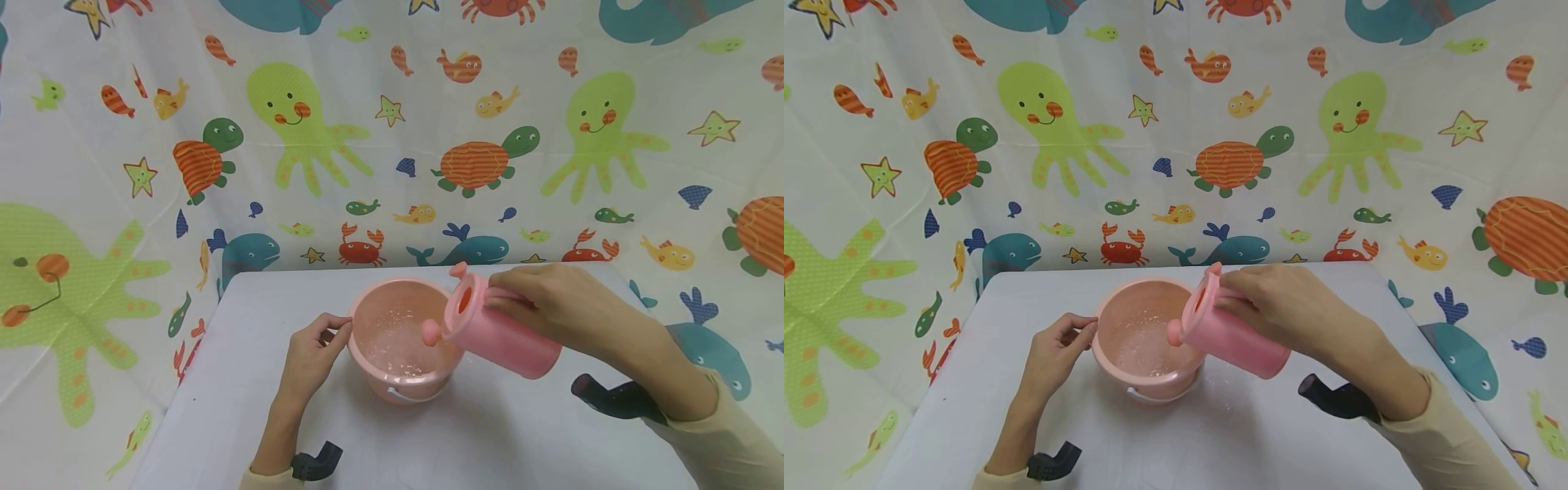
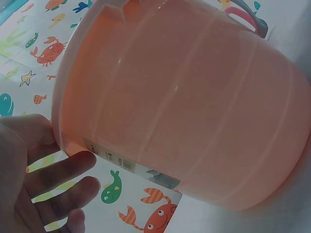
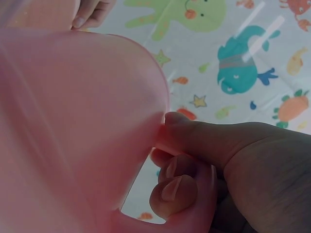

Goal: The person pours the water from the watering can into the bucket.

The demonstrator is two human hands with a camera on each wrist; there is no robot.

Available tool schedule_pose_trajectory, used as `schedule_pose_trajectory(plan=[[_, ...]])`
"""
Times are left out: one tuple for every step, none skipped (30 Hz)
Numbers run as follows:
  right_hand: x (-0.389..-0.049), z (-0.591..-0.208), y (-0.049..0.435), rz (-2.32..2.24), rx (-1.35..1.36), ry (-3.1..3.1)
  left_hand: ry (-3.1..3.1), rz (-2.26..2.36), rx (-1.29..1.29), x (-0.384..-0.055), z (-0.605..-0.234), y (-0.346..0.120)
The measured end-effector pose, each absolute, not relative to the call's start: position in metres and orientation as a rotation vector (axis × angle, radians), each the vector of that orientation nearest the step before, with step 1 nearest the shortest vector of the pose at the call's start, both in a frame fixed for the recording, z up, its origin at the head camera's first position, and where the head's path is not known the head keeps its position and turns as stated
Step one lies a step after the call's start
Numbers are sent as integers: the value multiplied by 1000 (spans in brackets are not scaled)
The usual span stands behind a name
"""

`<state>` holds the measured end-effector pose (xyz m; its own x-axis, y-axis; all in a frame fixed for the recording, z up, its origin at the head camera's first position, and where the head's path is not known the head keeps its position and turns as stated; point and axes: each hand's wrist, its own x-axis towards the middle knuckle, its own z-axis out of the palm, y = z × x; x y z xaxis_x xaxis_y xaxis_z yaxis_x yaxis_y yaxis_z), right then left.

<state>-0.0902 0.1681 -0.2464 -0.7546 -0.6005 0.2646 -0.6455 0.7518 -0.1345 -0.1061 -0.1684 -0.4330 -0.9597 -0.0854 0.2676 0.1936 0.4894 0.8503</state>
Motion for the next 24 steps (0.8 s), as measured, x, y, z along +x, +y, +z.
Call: schedule_pose_trajectory(plan=[[-90, -246, 168, 327, 987, -2749, -2462, -1461, -92, -106, -433, -168], [-91, -246, 168, 329, 988, -2751, -2462, -1461, -93, -106, -433, -168], [-91, -246, 168, 333, 988, -2753, -2462, -1463, -94, -106, -433, -169], [-91, -246, 168, 334, 991, -2751, -2460, -1466, -94, -107, -433, -169], [-91, -246, 168, 336, 992, -2751, -2459, -1469, -94, -107, -433, -169], [-91, -246, 168, 339, 993, -2752, -2458, -1470, -95, -107, -433, -169], [-91, -246, 168, 338, 995, -2750, -2456, -1471, -95, -107, -433, -169], [-92, -246, 168, 340, 997, -2747, -2456, -1470, -97, -107, -433, -168], [-92, -246, 167, 341, 997, -2748, -2455, -1469, -100, -107, -433, -168], [-92, -246, 167, 339, 997, -2750, -2453, -1468, -103, -107, -433, -168], [-92, -245, 167, 338, 994, -2755, -2452, -1466, -106, -107, -433, -169], [-92, -245, 167, 337, 991, -2760, -2452, -1463, -109, -106, -433, -169], [-92, -245, 167, 334, 988, -2765, -2451, -1460, -113, -106, -433, -169], [-92, -245, 167, 334, 983, -2772, -2450, -1459, -116, -106, -433, -169], [-92, -244, 167, 332, 977, -2780, -2450, -1459, -119, -106, -433, -169], [-92, -244, 166, 331, 974, -2784, -2449, -1460, -119, -106, -433, -169], [-93, -244, 166, 330, 972, -2787, -2449, -1459, -119, -107, -433, -169], [-93, -244, 166, 330, 972, -2788, -2449, -1459, -120, -107, -434, -169], [-93, -243, 166, 330, 972, -2789, -2449, -1459, -119, -107, -434, -169], [-93, -243, 166, 330, 974, -2788, -2448, -1459, -120, -107, -434, -169], [-94, -243, 166, 333, 975, -2789, -2448, -1458, -118, -107, -434, -169], [-94, -243, 165, 333, 974, -2793, -2449, -1451, -116, -107, -434, -169], [-94, -243, 165, 332, 974, -2795, -2447, -1444, -117, -107, -434, -169], [-95, -243, 164, 332, 976, -2796, -2446, -1438, -118, -108, -434, -169]])
